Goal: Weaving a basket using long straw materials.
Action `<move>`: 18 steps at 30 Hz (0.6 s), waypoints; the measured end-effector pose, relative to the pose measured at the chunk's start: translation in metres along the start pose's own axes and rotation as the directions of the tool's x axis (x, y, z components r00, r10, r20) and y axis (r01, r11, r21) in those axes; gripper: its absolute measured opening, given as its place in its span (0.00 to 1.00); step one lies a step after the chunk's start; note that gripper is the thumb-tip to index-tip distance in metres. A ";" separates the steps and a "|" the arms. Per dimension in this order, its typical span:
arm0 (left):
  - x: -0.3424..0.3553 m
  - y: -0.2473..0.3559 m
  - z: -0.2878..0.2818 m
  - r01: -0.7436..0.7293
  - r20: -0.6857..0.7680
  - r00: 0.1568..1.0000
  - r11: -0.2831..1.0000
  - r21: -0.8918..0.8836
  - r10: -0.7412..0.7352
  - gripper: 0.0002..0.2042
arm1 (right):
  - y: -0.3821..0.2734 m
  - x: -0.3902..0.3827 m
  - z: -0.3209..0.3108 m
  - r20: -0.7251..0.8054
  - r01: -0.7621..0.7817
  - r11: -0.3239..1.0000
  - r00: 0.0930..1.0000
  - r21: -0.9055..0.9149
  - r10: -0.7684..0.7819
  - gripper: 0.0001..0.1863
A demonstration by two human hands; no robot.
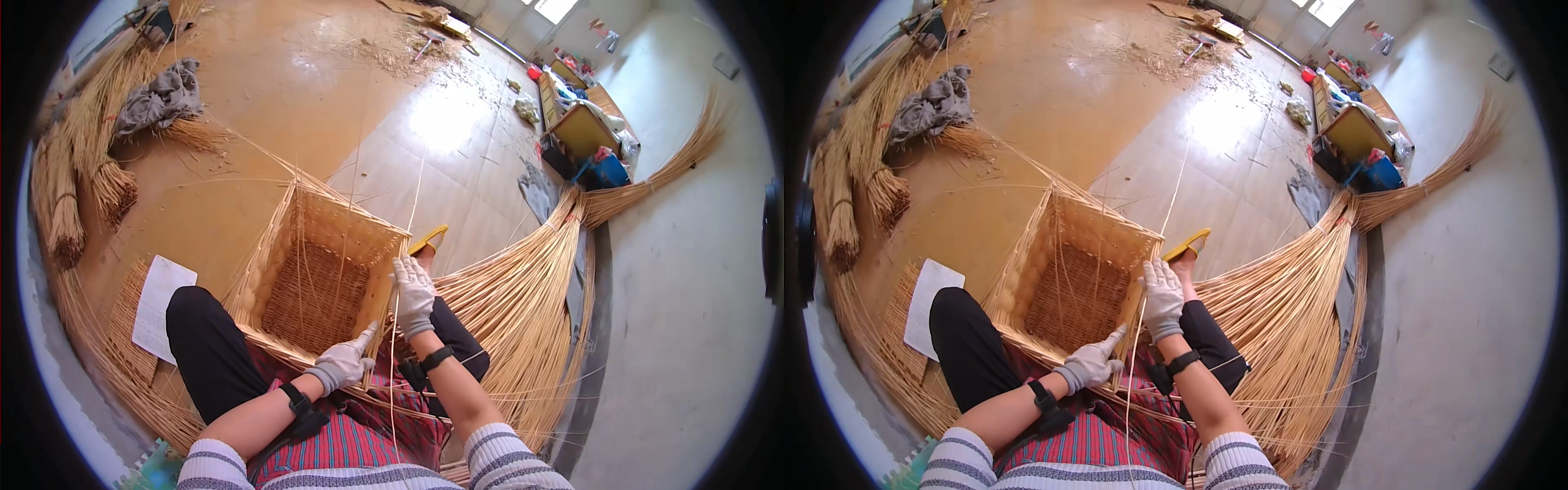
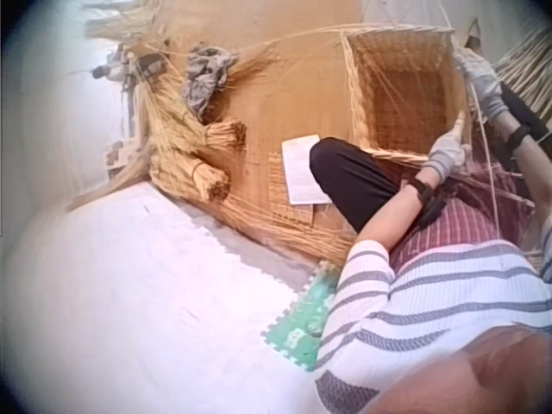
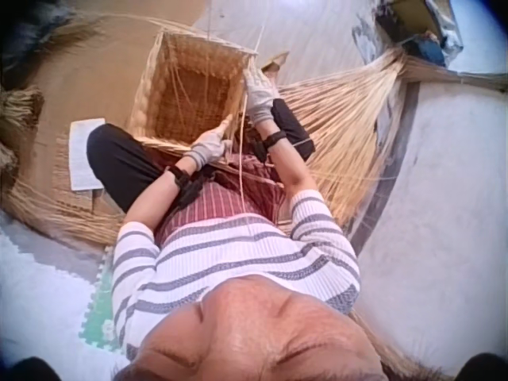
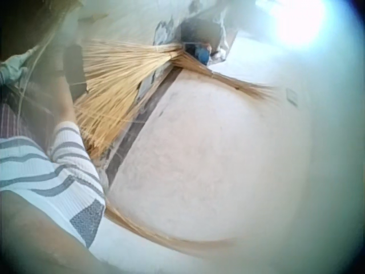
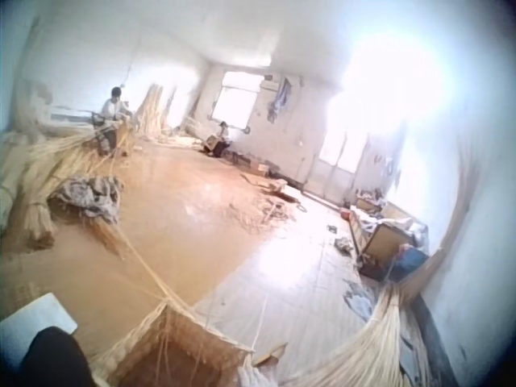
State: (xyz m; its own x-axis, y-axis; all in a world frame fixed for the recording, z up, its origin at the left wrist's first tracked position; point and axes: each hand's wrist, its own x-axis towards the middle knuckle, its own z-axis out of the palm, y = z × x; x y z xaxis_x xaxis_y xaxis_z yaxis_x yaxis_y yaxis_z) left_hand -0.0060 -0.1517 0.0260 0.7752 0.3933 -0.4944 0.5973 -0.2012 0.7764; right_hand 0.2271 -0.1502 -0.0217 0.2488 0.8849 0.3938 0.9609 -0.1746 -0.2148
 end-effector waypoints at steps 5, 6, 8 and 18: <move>-0.004 -0.010 0.005 -0.008 -0.038 0.999 1.000 0.018 0.009 0.42 | -0.024 0.012 -0.037 0.155 -0.053 0.923 0.988 0.382 -0.008 0.14; -0.002 -0.013 0.008 -0.018 -0.056 0.998 1.000 0.011 0.019 0.42 | -0.029 0.008 -0.039 0.168 0.070 0.954 0.978 0.290 -0.123 0.11; 0.009 -0.015 0.013 -0.028 -0.022 0.999 0.999 0.029 0.029 0.42 | -0.031 -0.006 -0.028 0.103 -0.010 0.963 0.995 0.270 -0.019 0.16; 0.018 -0.029 0.008 -0.279 -0.071 0.945 0.901 0.331 0.319 0.23 | -0.127 -0.046 -0.075 0.239 -0.192 0.833 0.968 0.520 0.074 0.41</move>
State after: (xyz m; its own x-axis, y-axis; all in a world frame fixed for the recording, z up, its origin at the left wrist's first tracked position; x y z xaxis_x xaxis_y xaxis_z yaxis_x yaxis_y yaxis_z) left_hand -0.0073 -0.1463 -0.0083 0.9085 0.3715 -0.1914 0.3899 -0.5886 0.7082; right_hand 0.1031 -0.2010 0.0540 0.2826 0.9472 0.1515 0.6892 -0.0906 -0.7189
